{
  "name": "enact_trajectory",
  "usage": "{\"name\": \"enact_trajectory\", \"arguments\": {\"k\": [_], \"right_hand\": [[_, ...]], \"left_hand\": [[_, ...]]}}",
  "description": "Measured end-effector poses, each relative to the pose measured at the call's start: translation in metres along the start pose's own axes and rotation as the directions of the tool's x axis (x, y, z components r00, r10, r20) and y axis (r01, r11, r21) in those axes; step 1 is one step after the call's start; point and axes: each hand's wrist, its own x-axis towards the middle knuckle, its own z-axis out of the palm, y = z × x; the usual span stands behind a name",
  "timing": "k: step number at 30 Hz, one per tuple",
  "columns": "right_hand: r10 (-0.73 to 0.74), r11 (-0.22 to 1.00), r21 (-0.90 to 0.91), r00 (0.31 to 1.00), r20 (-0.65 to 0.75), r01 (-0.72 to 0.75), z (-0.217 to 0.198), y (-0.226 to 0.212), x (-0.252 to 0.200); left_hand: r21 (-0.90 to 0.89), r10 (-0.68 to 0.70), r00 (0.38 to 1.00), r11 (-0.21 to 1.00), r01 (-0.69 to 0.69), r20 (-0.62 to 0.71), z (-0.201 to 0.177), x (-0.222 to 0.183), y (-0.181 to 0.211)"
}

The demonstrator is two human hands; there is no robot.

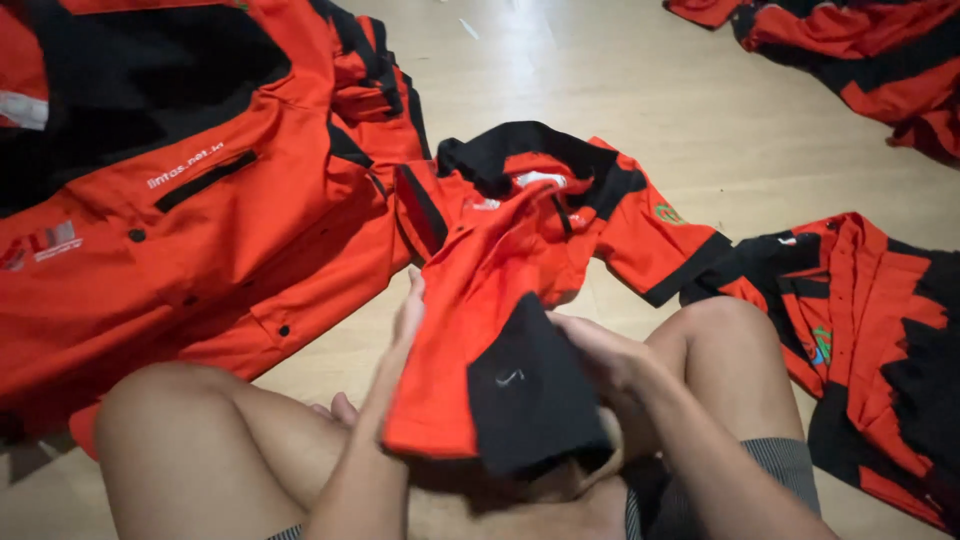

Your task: The person buttons a red and black uniform shirt and then folds it while sitting on the floor.

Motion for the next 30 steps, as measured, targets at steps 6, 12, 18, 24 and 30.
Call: {"name": "enact_trajectory", "arguments": {"k": [6,12,18,24,30], "right_hand": [[-0.153,0.962,0.234,0.988,0.034,0.141,0.015,0.001,0.025],[-0.227,0.878,0.407,0.967,-0.112,0.253,-0.007,0.011,0.056],[-0.151,0.923,0.353,0.988,-0.026,0.15,0.005,0.007,0.028],[-0.336,0.937,0.017,0.911,-0.241,0.35,-0.003,0.0,0.05],[-0.898,0.076,-0.992,0.439,-0.025,0.098,-0.126,0.002,-0.034]], "left_hand": [[-0.434,-0.177,0.965,0.866,0.247,0.195,0.007,-0.005,0.001],[-0.703,-0.241,0.864,0.505,0.5,0.442,0.014,-0.007,-0.001],[-0.742,-0.165,0.733,0.014,0.67,0.66,0.016,-0.004,-0.013],[-0.53,0.03,0.606,-0.454,0.716,0.795,0.023,-0.006,-0.029],[-0.202,0.24,0.523,-0.732,0.65,0.818,0.049,-0.038,-0.091]]}}
